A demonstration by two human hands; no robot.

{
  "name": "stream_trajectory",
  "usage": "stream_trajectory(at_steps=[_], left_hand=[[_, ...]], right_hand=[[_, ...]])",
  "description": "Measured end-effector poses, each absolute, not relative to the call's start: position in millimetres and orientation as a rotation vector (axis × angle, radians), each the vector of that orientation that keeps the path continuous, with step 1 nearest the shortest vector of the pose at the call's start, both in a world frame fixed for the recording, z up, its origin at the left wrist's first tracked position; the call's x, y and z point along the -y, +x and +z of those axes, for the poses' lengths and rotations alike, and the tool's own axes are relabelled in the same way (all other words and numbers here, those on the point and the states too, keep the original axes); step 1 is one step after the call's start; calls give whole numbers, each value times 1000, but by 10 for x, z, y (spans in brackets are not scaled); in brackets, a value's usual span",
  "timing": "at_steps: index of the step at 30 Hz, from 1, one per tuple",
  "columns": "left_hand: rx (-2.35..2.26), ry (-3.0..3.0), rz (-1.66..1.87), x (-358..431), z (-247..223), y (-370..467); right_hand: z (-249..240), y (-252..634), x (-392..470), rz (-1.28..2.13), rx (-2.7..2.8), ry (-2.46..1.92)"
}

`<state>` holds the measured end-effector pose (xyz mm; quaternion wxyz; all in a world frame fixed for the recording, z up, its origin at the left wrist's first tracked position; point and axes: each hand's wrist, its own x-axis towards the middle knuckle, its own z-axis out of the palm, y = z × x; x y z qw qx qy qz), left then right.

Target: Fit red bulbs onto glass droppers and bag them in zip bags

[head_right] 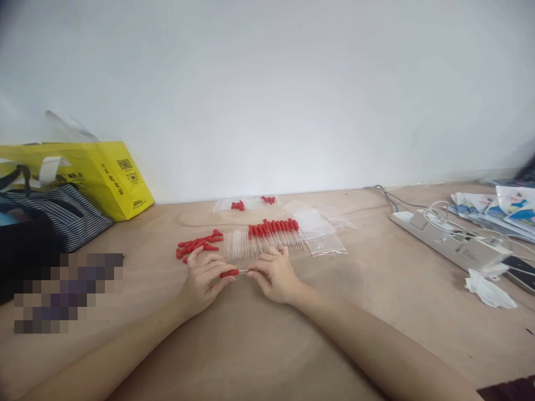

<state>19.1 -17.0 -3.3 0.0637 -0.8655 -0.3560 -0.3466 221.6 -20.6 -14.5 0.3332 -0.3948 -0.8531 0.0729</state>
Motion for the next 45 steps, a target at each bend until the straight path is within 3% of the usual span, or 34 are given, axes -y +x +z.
stream_trajectory(at_steps=[22,32,45], left_hand=[[1275,-2552,-982,91,-71,140],[1886,-2075,-685,-146,9,-370],[1867,-2045,-452,-116,17,-419]], right_hand=[[-36,2202,129,0,2524,-1117],[-67,2044,-394,34,1873,-1773],[-56,1946,-438,-55,1830,-1928]])
